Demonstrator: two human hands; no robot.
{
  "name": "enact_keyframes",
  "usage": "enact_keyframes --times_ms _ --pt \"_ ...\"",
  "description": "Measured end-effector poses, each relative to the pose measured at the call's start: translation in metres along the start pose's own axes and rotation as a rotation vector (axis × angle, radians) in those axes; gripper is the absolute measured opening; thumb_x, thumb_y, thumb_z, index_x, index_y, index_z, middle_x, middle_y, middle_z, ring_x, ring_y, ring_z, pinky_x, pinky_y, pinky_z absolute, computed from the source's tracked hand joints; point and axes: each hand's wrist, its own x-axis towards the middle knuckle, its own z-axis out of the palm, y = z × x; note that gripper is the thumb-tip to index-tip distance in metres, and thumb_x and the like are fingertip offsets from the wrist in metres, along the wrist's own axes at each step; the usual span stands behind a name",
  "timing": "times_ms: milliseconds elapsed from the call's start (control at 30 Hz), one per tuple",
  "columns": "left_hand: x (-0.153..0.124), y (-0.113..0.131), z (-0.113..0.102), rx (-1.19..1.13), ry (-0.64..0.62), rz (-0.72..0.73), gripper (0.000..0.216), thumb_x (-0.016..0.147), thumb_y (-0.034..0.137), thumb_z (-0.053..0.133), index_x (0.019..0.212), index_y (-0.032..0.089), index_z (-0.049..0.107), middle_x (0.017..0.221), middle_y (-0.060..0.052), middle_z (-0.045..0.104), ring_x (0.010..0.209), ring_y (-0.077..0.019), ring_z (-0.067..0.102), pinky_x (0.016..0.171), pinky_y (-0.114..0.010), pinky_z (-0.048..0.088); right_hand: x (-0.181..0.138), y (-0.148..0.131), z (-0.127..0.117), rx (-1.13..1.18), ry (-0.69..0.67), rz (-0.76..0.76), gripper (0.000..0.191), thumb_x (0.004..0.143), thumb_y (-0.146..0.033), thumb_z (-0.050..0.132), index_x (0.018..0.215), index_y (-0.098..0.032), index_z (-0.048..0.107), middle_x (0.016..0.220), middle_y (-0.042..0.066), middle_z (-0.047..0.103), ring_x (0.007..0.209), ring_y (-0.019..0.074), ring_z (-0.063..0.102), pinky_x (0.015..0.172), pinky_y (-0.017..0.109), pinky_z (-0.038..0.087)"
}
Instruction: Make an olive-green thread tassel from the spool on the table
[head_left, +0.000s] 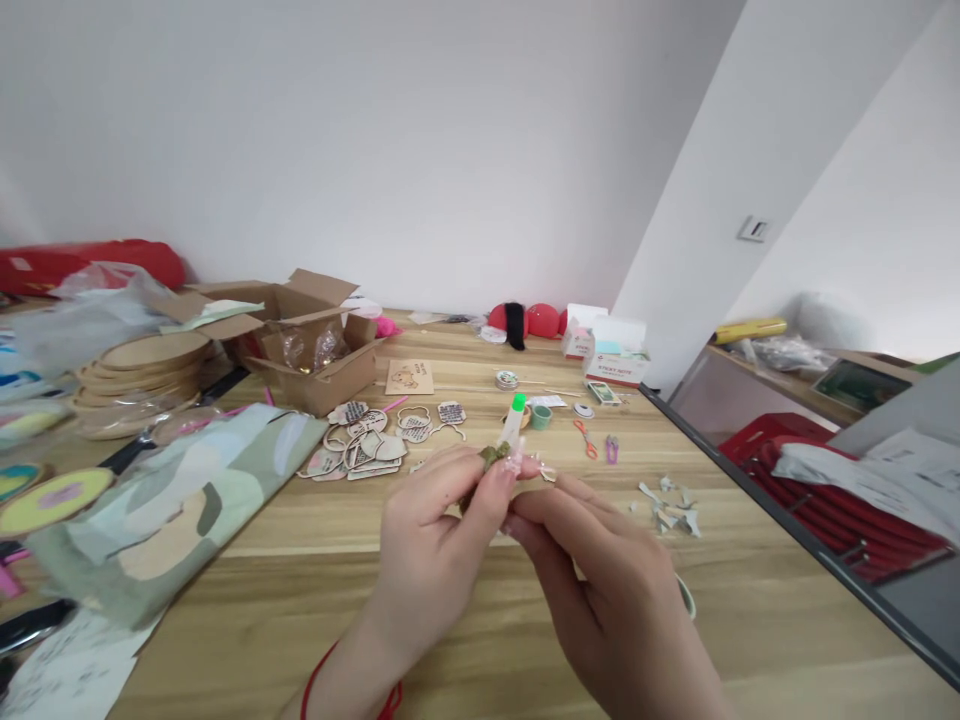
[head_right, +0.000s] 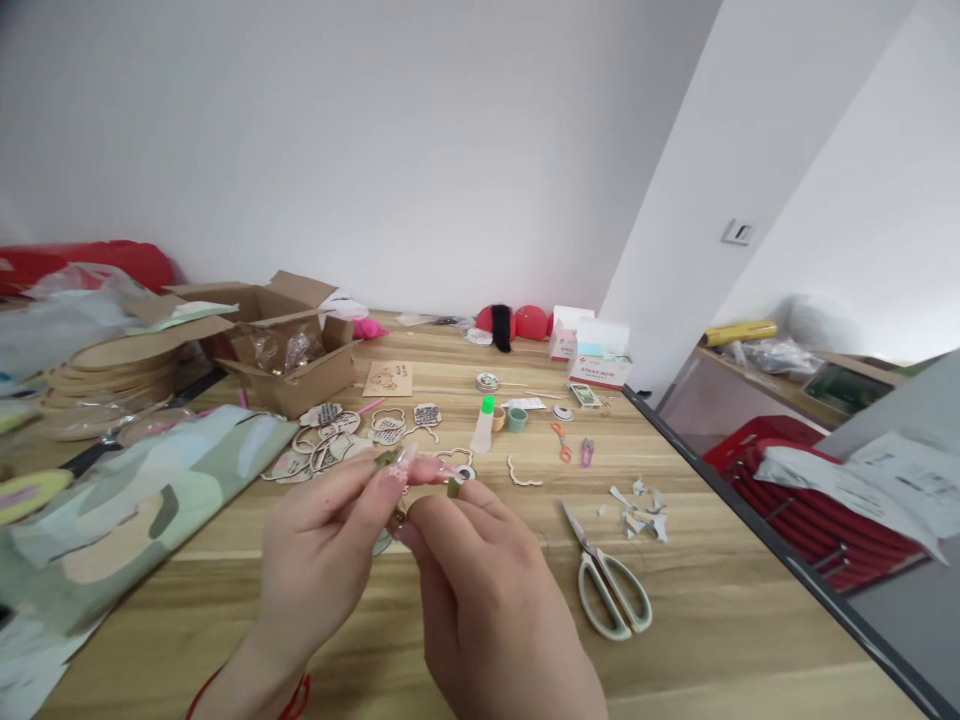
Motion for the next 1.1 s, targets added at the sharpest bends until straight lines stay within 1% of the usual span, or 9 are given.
enact_keyframes --times_ms 67,200,333,500,600,767,833,967,1100 --pt "-0.002 -0.001 0.000 -0.044 0.027 -0.010 0.023 0.094 0.020 0.052 0.084 0.025 0.072 0.071 0.007 0.068 0.070 -0.0079 0.063 0.067 -0.019 0.049 0.000 -0.001 0.000 0.010 0.002 -0.027 0.017 0.092 -0.005 0.045 0.090 -0.019 0.056 0.069 0.001 0.055 0.066 0.0148 0.051 0.060 0.025 0.041" --pt "-0.007 -0.001 0.000 -0.109 0.093 -0.005 0.026 0.095 0.018 0.051 0.089 0.030 0.073 0.083 0.008 0.072 0.076 -0.0065 0.064 0.073 -0.018 0.050 -0.001 -0.003 0.000 0.027 0.000 -0.106 0.022 0.087 0.001 0.043 0.081 -0.018 0.051 0.066 0.000 0.051 0.061 0.0127 0.043 0.056 0.024 0.038" --pt "-0.008 -0.001 0.000 -0.137 0.085 -0.034 0.029 0.096 0.018 0.049 0.094 0.035 0.073 0.087 0.010 0.072 0.079 -0.0059 0.065 0.073 -0.018 0.051 -0.003 -0.003 -0.001 0.027 -0.018 -0.129 0.023 0.085 0.003 0.042 0.081 -0.018 0.051 0.064 -0.001 0.049 0.061 0.0127 0.042 0.056 0.023 0.037" --pt "-0.007 0.000 0.000 -0.116 0.098 -0.069 0.029 0.096 0.019 0.050 0.090 0.035 0.074 0.085 0.010 0.072 0.080 -0.0060 0.065 0.076 -0.019 0.049 -0.004 -0.001 -0.001 0.011 -0.019 -0.139 0.024 0.084 0.004 0.041 0.079 -0.018 0.049 0.063 -0.001 0.048 0.060 0.0129 0.040 0.057 0.024 0.038" --pt "-0.006 0.000 0.000 -0.128 0.094 -0.103 0.029 0.096 0.022 0.050 0.085 0.032 0.074 0.081 0.009 0.072 0.078 -0.0069 0.064 0.075 -0.019 0.049 -0.003 0.000 0.000 0.024 -0.035 -0.148 0.025 0.084 0.004 0.040 0.079 -0.018 0.049 0.063 -0.001 0.049 0.060 0.0127 0.039 0.057 0.024 0.037" --pt "-0.002 -0.005 -0.001 -0.101 0.018 -0.168 0.030 0.097 0.030 0.048 0.076 0.025 0.070 0.077 0.005 0.070 0.075 -0.0105 0.064 0.070 -0.024 0.048 -0.001 0.003 -0.003 0.050 -0.021 -0.067 0.022 0.088 0.002 0.044 0.080 -0.018 0.050 0.065 -0.002 0.047 0.062 0.0117 0.041 0.059 0.023 0.036" --pt "-0.001 -0.007 -0.002 -0.089 -0.014 -0.139 0.030 0.098 0.032 0.047 0.077 0.024 0.067 0.077 0.003 0.069 0.076 -0.0117 0.063 0.070 -0.026 0.047 -0.001 0.006 -0.007 0.053 -0.001 -0.025 0.020 0.090 -0.001 0.046 0.082 -0.019 0.050 0.066 -0.003 0.046 0.063 0.0113 0.042 0.059 0.023 0.034" --pt "0.000 -0.009 -0.001 -0.032 -0.011 -0.019 0.031 0.100 0.029 0.041 0.077 0.023 0.062 0.074 0.003 0.063 0.073 -0.0108 0.058 0.070 -0.026 0.044 -0.001 0.013 -0.013 0.050 0.046 -0.024 0.017 0.094 -0.007 0.048 0.082 -0.020 0.050 0.065 -0.004 0.044 0.061 0.0101 0.041 0.057 0.023 0.032" --pt "0.000 -0.009 0.000 -0.004 0.000 0.016 0.034 0.101 0.027 0.037 0.073 0.022 0.054 0.067 0.004 0.055 0.065 -0.0098 0.051 0.068 -0.026 0.041 -0.001 0.015 -0.013 0.048 0.016 -0.017 0.018 0.094 -0.009 0.047 0.079 -0.019 0.050 0.064 -0.004 0.042 0.060 0.0099 0.040 0.056 0.023 0.031"
